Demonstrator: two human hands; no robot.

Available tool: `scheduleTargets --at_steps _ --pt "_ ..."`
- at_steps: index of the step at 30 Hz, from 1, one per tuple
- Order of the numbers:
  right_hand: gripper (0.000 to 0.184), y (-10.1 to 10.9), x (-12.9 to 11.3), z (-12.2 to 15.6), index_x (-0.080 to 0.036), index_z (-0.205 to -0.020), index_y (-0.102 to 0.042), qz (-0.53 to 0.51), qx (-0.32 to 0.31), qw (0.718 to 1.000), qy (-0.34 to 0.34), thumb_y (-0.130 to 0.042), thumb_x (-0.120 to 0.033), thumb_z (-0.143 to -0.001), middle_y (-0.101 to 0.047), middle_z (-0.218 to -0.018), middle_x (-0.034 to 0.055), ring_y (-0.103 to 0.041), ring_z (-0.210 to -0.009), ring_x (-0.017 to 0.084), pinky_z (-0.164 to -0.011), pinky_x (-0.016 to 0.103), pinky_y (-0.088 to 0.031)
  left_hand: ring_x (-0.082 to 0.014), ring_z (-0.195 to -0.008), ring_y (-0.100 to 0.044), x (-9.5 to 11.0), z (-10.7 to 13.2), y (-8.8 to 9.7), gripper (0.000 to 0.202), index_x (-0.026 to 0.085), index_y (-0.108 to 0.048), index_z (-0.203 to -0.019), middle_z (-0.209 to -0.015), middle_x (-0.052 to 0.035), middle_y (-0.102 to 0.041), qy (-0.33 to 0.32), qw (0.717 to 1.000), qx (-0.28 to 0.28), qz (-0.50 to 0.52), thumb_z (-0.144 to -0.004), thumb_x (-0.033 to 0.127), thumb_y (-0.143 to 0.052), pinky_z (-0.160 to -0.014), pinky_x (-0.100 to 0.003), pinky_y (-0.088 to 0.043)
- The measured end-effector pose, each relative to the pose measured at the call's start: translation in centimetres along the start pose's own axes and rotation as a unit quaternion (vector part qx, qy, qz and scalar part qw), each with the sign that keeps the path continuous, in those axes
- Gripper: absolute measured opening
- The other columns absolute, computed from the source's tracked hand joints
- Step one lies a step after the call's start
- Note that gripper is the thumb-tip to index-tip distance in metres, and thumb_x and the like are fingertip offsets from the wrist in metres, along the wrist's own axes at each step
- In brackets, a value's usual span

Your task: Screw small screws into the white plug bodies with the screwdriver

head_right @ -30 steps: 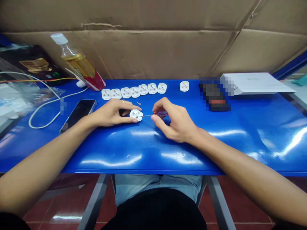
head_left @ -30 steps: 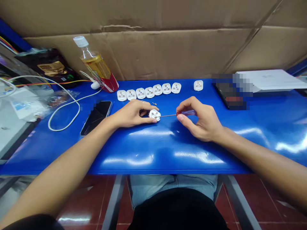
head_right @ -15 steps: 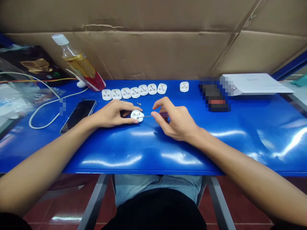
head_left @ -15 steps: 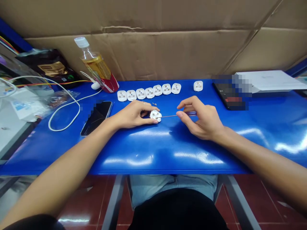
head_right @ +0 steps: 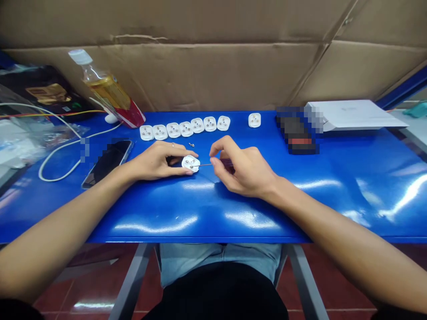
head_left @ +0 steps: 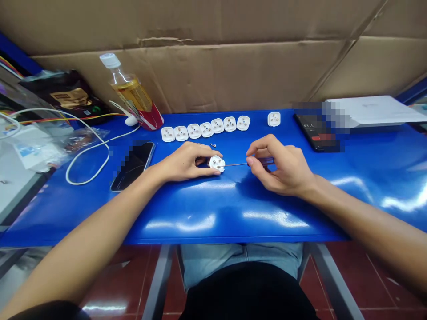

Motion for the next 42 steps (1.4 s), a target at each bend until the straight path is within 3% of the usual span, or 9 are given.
scheduleTargets --at_steps 2,7,11,15,19,23,27,31,42 --pt "0.012 0.15 -0.05 0.01 -0.026 -0.108 -0.057 0.009 0.003 1.0 0.003 -0.063 -0.027 -0.097 -0.073 -0.072 -0.0024 -0.071 -0.057 0.017 -0.048 0.027 -0.05 -0.0128 -0.064 -0.052 0.16 -0.04 -0.04 0.049 0.017 -0.077 -0.124 -0.076 -0.0013 -0.064 -0.007 1.0 -0.003 0.003 -0.093 0.054 -0.075 -0.063 -0.025 -0.04" --pt "0.024 0.36 -0.15 0.0 -0.026 -0.116 -0.055 -0.048 -0.014 0.998 0.025 -0.064 -0.022 -0.094 -0.077 -0.095 0.0025 -0.077 -0.075 0.019 -0.065 0.029 -0.061 -0.0119 -0.062 -0.052 0.5 -0.11 -0.02 0.045 0.017 -0.078 -0.121 -0.076 -0.0016 -0.066 -0.025 1.0 0.001 0.01 -0.092 0.051 -0.077 -0.062 -0.024 -0.04" --pt "0.023 0.33 -0.23 0.1 -0.026 -0.118 -0.056 -0.029 -0.001 0.999 0.025 -0.066 -0.027 -0.097 -0.077 -0.085 -0.0004 -0.077 -0.071 0.02 -0.06 0.028 -0.059 -0.0124 -0.062 -0.053 0.6 -0.14 -0.03 0.045 0.016 -0.078 -0.121 -0.075 -0.0013 -0.065 -0.025 1.0 0.0 0.002 -0.092 0.051 -0.076 -0.063 -0.025 -0.04" --pt "0.028 0.26 -0.24 0.12 -0.026 -0.121 -0.054 -0.034 -0.013 0.999 0.032 -0.064 -0.024 -0.095 -0.078 -0.094 0.0027 -0.077 -0.075 0.019 -0.066 0.03 -0.062 -0.0122 -0.062 -0.052 0.58 -0.16 -0.02 0.045 0.017 -0.078 -0.121 -0.074 -0.001 -0.064 -0.026 1.0 -0.001 0.002 -0.092 0.052 -0.076 -0.062 -0.024 -0.04" --pt "0.022 0.36 -0.01 0.05 -0.026 -0.119 -0.055 -0.008 -0.01 1.0 0.028 -0.064 -0.029 -0.098 -0.075 -0.08 -0.0012 -0.073 -0.063 0.018 -0.057 0.029 -0.057 -0.012 -0.063 -0.052 0.47 -0.15 -0.01 0.044 0.017 -0.078 -0.121 -0.075 -0.001 -0.064 -0.024 1.0 -0.006 0.0 -0.093 0.051 -0.076 -0.063 -0.025 -0.04" --pt "0.033 0.36 0.1 -0.04 -0.024 -0.126 -0.052 -0.045 -0.037 0.997 0.048 -0.064 -0.025 -0.096 -0.075 -0.098 0.0036 -0.077 -0.08 0.02 -0.07 0.032 -0.062 -0.0119 -0.063 -0.052 0.38 -0.13 -0.03 0.045 0.017 -0.078 -0.121 -0.077 -0.0012 -0.065 -0.02 1.0 -0.004 0.005 -0.093 0.052 -0.076 -0.063 -0.025 -0.04" --pt "0.025 0.36 0.24 0.0 -0.025 -0.121 -0.055 -0.014 -0.029 0.999 0.025 -0.065 -0.029 -0.098 -0.077 -0.09 0.0015 -0.078 -0.075 0.021 -0.06 0.029 -0.059 -0.0117 -0.063 -0.053 0.3 -0.14 -0.08 0.046 0.019 -0.078 -0.123 -0.079 -0.0014 -0.067 -0.015 1.0 -0.006 0.009 -0.092 0.052 -0.076 -0.063 -0.024 -0.041" --pt "0.027 0.37 0.17 0.01 -0.024 -0.121 -0.055 -0.036 -0.039 0.997 0.05 -0.065 -0.024 -0.097 -0.078 -0.1 0.0038 -0.078 -0.079 0.019 -0.069 0.029 -0.062 -0.012 -0.063 -0.053 0.29 -0.11 -0.1 0.046 0.019 -0.078 -0.123 -0.078 -0.0015 -0.067 -0.016 1.0 -0.005 0.008 -0.092 0.052 -0.076 -0.062 -0.025 -0.041" --pt "0.027 0.56 0.2 -0.18 -0.026 -0.12 -0.055 -0.036 -0.037 0.998 0.02 -0.065 -0.025 -0.095 -0.077 -0.095 0.0028 -0.079 -0.077 0.021 -0.068 0.031 -0.064 -0.0128 -0.065 -0.056 0.45 -0.05 -0.07 0.047 0.018 -0.078 -0.124 -0.081 -0.0032 -0.07 -0.015 1.0 -0.006 0.011 -0.092 0.053 -0.076 -0.064 -0.025 -0.042"
Point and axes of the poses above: each hand's wrist, its own z-axis away from the middle knuckle, its own y-axis out of the back of the hand, x = y × z, the point moved 2 cm from there along -z, towards the middle knuckle
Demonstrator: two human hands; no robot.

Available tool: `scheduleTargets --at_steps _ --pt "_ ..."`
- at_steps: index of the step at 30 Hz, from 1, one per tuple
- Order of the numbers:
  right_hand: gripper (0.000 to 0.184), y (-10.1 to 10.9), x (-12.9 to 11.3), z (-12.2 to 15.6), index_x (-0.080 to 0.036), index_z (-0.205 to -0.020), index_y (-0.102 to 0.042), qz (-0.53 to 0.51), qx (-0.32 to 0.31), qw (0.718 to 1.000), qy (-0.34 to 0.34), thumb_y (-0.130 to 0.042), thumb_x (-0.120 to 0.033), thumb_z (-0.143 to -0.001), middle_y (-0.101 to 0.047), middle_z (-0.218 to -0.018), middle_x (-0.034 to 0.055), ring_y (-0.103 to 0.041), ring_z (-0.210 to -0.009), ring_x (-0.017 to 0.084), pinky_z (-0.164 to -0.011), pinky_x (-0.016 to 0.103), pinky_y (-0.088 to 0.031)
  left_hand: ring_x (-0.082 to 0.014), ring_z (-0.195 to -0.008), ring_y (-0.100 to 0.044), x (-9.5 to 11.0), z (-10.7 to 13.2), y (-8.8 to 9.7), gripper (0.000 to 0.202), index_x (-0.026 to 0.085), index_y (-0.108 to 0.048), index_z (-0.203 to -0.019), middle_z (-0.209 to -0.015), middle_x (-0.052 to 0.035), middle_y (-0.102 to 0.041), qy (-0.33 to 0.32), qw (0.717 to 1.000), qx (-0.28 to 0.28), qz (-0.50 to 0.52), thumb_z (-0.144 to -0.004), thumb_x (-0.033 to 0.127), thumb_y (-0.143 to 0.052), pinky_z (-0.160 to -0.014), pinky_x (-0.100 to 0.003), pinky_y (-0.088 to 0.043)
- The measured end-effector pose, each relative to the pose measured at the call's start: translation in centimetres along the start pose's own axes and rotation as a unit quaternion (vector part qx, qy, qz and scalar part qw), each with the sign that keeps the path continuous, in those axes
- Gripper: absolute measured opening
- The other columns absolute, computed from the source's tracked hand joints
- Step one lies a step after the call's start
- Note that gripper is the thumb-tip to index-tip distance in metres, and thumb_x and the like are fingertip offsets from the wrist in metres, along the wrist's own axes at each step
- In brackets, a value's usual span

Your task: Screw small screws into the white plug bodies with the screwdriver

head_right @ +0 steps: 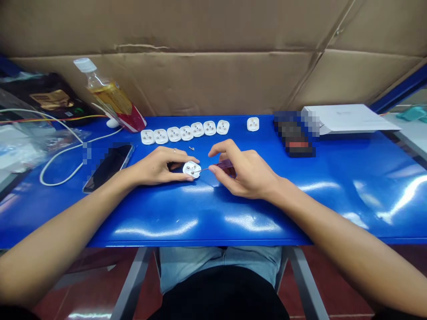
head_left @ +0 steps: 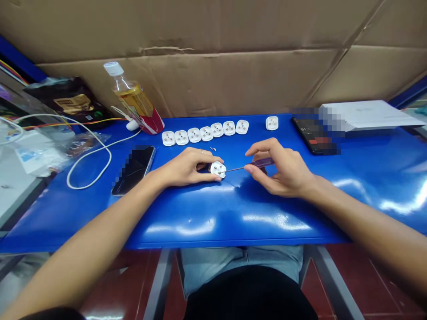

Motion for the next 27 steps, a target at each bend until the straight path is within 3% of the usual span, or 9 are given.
scheduleTargets --at_steps 3,8,11,15,19,23,27 --pt "0.026 0.1 -0.06 -0.11 -0.026 -0.12 -0.056 -0.002 -0.007 1.0 0.004 -0.066 -0.027 -0.096 -0.076 -0.096 0.0031 -0.077 -0.077 0.021 -0.069 0.032 -0.064 -0.0131 -0.065 -0.055 0.0 0.01 -0.05 0.048 0.017 -0.077 -0.125 -0.08 -0.0032 -0.069 -0.003 1.0 -0.004 -0.001 -0.093 0.053 -0.076 -0.063 -0.025 -0.041" --pt "0.031 0.26 -0.28 -0.34 -0.024 -0.125 -0.059 0.014 -0.013 0.998 0.065 -0.061 -0.019 -0.094 -0.075 -0.102 0.0059 -0.074 -0.085 0.021 -0.075 0.034 -0.063 -0.0131 -0.066 -0.056 -0.05 0.06 -0.07 0.048 0.017 -0.077 -0.125 -0.081 -0.0032 -0.07 -0.001 1.0 -0.001 0.004 -0.092 0.052 -0.077 -0.064 -0.025 -0.04" --pt "0.029 0.16 -0.11 -0.22 -0.024 -0.126 -0.058 0.038 -0.005 0.997 0.061 -0.06 -0.021 -0.098 -0.076 -0.094 0.003 -0.074 -0.077 0.02 -0.068 0.031 -0.061 -0.0134 -0.067 -0.056 -0.02 0.07 -0.05 0.047 0.018 -0.077 -0.125 -0.081 -0.0027 -0.069 0.0 1.0 -0.009 0.001 -0.093 0.052 -0.076 -0.064 -0.025 -0.041" --pt "0.035 0.06 0.14 0.12 -0.025 -0.129 -0.054 0.003 -0.01 0.998 0.06 -0.062 -0.021 -0.095 -0.075 -0.102 0.0045 -0.076 -0.082 0.02 -0.073 0.032 -0.063 -0.0136 -0.067 -0.057 0.05 0.07 0.0 0.047 0.018 -0.077 -0.126 -0.082 -0.0035 -0.071 -0.001 1.0 -0.005 0.003 -0.093 0.053 -0.076 -0.064 -0.025 -0.041" --pt "0.029 0.09 0.26 0.31 -0.026 -0.126 -0.053 0.025 -0.001 0.999 0.034 -0.062 -0.025 -0.098 -0.075 -0.09 0.0015 -0.076 -0.073 0.02 -0.062 0.029 -0.059 -0.0128 -0.066 -0.056 0.09 0.02 -0.06 0.047 0.017 -0.077 -0.125 -0.081 -0.0032 -0.07 -0.002 1.0 -0.006 0.0 -0.093 0.052 -0.076 -0.064 -0.025 -0.041" --pt "0.035 0.05 0.13 0.27 -0.022 -0.13 -0.049 -0.019 -0.003 0.998 0.062 -0.06 -0.023 -0.097 -0.076 -0.098 0.0046 -0.078 -0.082 0.021 -0.07 0.031 -0.063 -0.0126 -0.066 -0.055 0.13 -0.01 -0.15 0.047 0.017 -0.077 -0.125 -0.084 -0.0034 -0.07 -0.005 1.0 -0.001 -0.003 -0.093 0.052 -0.075 -0.064 -0.024 -0.041" --pt "0.018 0.14 0.1 0.07 -0.024 -0.118 -0.055 0.016 -0.002 0.999 0.038 -0.058 -0.025 -0.1 -0.077 -0.094 0.0026 -0.078 -0.076 0.019 -0.063 0.028 -0.059 -0.0131 -0.067 -0.056 0.16 0.02 -0.2 0.048 0.016 -0.076 -0.125 -0.083 -0.0039 -0.07 -0.01 1.0 -0.002 -0.004 -0.094 0.052 -0.075 -0.064 -0.024 -0.04"
Point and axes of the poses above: each hand's wrist, its own z-axis away from the middle knuckle, its own y-axis out of the back of the hand, x = y × z, the point moved 2 cm from there along -z, towards the middle knuckle
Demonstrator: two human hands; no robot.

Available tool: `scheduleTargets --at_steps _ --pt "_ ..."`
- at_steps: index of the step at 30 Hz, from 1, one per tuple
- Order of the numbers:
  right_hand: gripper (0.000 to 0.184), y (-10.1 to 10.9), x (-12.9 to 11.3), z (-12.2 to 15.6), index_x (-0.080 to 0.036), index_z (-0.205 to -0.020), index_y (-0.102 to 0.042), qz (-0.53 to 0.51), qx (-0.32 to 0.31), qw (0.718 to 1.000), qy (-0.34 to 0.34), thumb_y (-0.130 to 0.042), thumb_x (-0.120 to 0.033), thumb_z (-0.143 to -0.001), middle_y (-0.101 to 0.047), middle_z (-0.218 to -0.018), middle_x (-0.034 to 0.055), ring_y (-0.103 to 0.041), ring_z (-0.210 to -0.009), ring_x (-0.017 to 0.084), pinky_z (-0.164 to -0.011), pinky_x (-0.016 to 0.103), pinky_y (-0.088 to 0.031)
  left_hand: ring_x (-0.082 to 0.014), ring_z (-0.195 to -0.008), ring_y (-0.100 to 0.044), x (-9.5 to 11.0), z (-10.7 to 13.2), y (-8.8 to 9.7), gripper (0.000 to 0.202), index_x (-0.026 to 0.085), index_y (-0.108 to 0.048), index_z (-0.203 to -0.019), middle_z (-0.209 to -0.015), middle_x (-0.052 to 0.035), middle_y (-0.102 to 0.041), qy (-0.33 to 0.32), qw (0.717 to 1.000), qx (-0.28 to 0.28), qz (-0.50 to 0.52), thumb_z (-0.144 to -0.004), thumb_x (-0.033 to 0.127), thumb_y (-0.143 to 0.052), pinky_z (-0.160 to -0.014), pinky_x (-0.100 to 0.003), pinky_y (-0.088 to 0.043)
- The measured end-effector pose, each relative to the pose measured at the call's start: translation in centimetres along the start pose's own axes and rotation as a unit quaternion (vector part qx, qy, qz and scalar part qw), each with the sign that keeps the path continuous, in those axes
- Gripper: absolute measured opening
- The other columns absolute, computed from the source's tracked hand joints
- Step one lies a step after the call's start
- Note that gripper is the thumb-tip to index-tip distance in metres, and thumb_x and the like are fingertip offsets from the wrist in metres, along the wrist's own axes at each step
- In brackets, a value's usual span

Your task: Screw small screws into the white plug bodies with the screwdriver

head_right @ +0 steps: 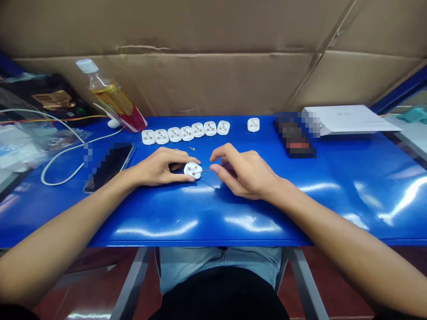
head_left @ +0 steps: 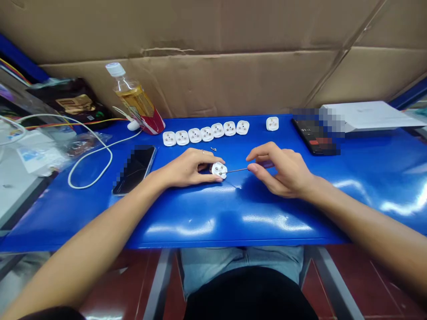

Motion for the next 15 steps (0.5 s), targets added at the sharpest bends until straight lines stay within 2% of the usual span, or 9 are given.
scheduleTargets --at_steps 4,9,13,15 --pt "0.016 0.12 -0.23 -0.16 -0.024 -0.115 -0.059 0.009 -0.012 1.0 0.002 -0.058 -0.026 -0.1 -0.079 -0.098 0.0036 -0.078 -0.078 0.02 -0.07 0.03 -0.061 -0.0131 -0.066 -0.056 -0.01 0.0 0.01 0.048 0.017 -0.076 -0.125 -0.081 -0.0029 -0.069 0.004 1.0 -0.003 0.0 -0.094 0.053 -0.075 -0.064 -0.024 -0.04" --pt "0.012 0.03 -0.31 -0.1 -0.025 -0.111 -0.063 0.062 0.003 0.998 0.0 -0.059 -0.03 -0.101 -0.078 -0.084 0.0017 -0.075 -0.068 0.019 -0.061 0.029 -0.056 -0.0133 -0.065 -0.053 0.06 -0.07 0.05 0.044 0.018 -0.078 -0.121 -0.077 -0.002 -0.065 -0.001 1.0 -0.008 0.0 -0.094 0.053 -0.073 -0.063 -0.025 -0.039" --pt "0.015 -0.01 -0.26 -0.05 -0.025 -0.114 -0.062 0.039 0.001 0.999 0.013 -0.059 -0.027 -0.1 -0.079 -0.096 0.0037 -0.077 -0.077 0.019 -0.067 0.03 -0.058 -0.0128 -0.066 -0.055 -0.04 -0.06 0.03 0.046 0.017 -0.076 -0.124 -0.081 -0.003 -0.068 0.001 1.0 -0.003 0.001 -0.094 0.052 -0.074 -0.063 -0.025 -0.039" --pt "0.012 0.03 -0.18 -0.04 -0.025 -0.112 -0.062 0.054 0.008 0.999 0.004 -0.06 -0.028 -0.101 -0.078 -0.085 0.0009 -0.075 -0.067 0.019 -0.061 0.029 -0.055 -0.0127 -0.066 -0.055 -0.09 -0.05 0.0 0.046 0.018 -0.076 -0.125 -0.081 -0.0029 -0.069 0.001 1.0 -0.005 0.001 -0.094 0.052 -0.074 -0.063 -0.025 -0.039"
Point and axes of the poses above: each hand's wrist, its own z-axis away from the middle knuckle, its own y-axis out of the back of the hand, x = y × z, the point moved 2 cm from there along -z, towards the middle knuckle
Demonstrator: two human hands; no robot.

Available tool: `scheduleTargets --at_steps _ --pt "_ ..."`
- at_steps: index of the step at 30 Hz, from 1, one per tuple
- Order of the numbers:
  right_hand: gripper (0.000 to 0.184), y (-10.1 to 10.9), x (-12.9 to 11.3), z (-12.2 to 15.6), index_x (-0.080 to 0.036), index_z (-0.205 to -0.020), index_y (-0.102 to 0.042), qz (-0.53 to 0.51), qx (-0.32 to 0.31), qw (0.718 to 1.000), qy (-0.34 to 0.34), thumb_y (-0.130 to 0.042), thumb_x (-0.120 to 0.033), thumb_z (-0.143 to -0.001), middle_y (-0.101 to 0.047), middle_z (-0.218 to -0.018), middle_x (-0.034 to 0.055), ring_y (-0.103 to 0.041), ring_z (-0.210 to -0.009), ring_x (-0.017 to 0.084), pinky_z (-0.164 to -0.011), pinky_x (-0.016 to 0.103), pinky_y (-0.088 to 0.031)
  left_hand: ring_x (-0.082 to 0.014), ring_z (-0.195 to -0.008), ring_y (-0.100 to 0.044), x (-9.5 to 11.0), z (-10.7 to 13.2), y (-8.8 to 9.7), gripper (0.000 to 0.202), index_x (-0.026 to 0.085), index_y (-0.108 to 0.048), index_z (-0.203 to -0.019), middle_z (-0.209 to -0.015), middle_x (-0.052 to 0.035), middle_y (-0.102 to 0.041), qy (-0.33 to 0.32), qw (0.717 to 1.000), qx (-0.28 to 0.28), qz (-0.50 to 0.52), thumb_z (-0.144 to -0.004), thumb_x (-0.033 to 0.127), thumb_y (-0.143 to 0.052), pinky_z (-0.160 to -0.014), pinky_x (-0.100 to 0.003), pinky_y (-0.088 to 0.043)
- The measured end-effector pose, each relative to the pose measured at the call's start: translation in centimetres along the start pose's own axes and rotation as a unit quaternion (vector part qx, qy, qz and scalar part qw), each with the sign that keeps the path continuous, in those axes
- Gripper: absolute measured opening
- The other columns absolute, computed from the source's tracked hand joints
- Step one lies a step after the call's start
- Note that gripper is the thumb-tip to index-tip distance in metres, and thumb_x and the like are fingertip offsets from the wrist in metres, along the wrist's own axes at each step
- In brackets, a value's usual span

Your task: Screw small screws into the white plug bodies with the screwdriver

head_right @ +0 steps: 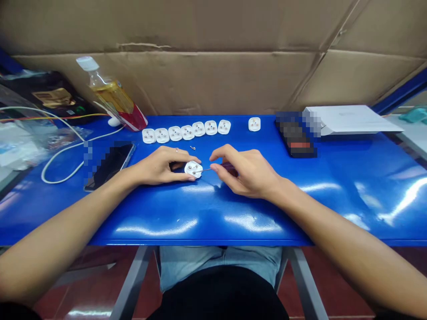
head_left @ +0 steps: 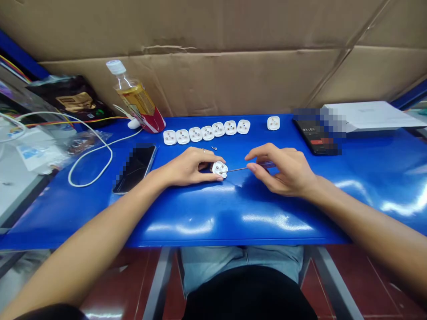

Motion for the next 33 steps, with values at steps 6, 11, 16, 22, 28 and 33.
scheduleTargets --at_steps 6,11,16,22,28,33 --pt "0.022 0.02 -0.03 -0.07 -0.025 -0.122 -0.058 -0.045 -0.015 0.999 -0.023 -0.061 -0.028 -0.1 -0.079 -0.097 0.0038 -0.078 -0.079 0.02 -0.068 0.03 -0.059 -0.0128 -0.065 -0.055 0.07 0.0 -0.05 0.046 0.018 -0.077 -0.124 -0.078 -0.0023 -0.067 0.004 1.0 -0.001 0.003 -0.094 0.053 -0.073 -0.062 -0.025 -0.039" --pt "0.015 -0.1 0.03 -0.09 -0.025 -0.115 -0.06 -0.026 -0.012 0.999 -0.022 -0.062 -0.031 -0.101 -0.078 -0.087 0.0013 -0.076 -0.071 0.02 -0.062 0.029 -0.056 -0.0137 -0.066 -0.056 0.07 0.05 -0.05 0.048 0.017 -0.077 -0.125 -0.08 -0.0032 -0.069 0.004 1.0 -0.002 -0.008 -0.094 0.054 -0.074 -0.063 -0.025 -0.04" --pt "0.009 -0.18 -0.17 -0.09 -0.024 -0.106 -0.06 -0.039 0.002 0.999 -0.01 -0.065 -0.029 -0.099 -0.076 -0.084 0.0001 -0.074 -0.066 0.017 -0.059 0.027 -0.054 -0.0135 -0.066 -0.056 0.12 0.04 -0.03 0.047 0.017 -0.077 -0.125 -0.077 -0.0026 -0.068 0.002 1.0 0.0 -0.005 -0.094 0.053 -0.074 -0.063 -0.025 -0.04" --pt "0.013 -0.07 -0.31 -0.16 -0.024 -0.109 -0.059 -0.046 -0.012 0.999 -0.016 -0.064 -0.028 -0.098 -0.078 -0.093 0.0031 -0.076 -0.074 0.018 -0.065 0.028 -0.057 -0.013 -0.066 -0.056 0.16 0.05 -0.05 0.046 0.017 -0.077 -0.124 -0.078 -0.0026 -0.069 0.005 1.0 0.001 0.003 -0.094 0.052 -0.075 -0.062 -0.024 -0.04" --pt "0.013 -0.16 0.03 -0.02 -0.026 -0.112 -0.06 -0.013 -0.019 0.999 -0.048 -0.062 -0.033 -0.101 -0.075 -0.078 -0.0011 -0.073 -0.064 0.017 -0.058 0.027 -0.054 -0.0133 -0.067 -0.057 0.13 0.04 -0.05 0.048 0.017 -0.076 -0.126 -0.08 -0.0031 -0.07 0.006 1.0 -0.005 -0.004 -0.093 0.053 -0.075 -0.063 -0.025 -0.041" --pt "0.024 -0.22 0.08 -0.09 -0.024 -0.122 -0.055 -0.099 -0.021 0.994 -0.045 -0.062 -0.028 -0.099 -0.077 -0.099 0.0046 -0.078 -0.082 0.021 -0.071 0.032 -0.061 -0.0136 -0.067 -0.058 0.02 0.13 0.02 0.05 0.018 -0.076 -0.127 -0.084 -0.0039 -0.072 0.014 1.0 -0.004 0.0 -0.093 0.054 -0.075 -0.064 -0.025 -0.042"
Point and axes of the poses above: each hand's wrist, its own z-axis away from the middle knuckle, its own y-axis out of the back of the hand, x = y × z, the point moved 2 cm from there along -z, towards the middle knuckle
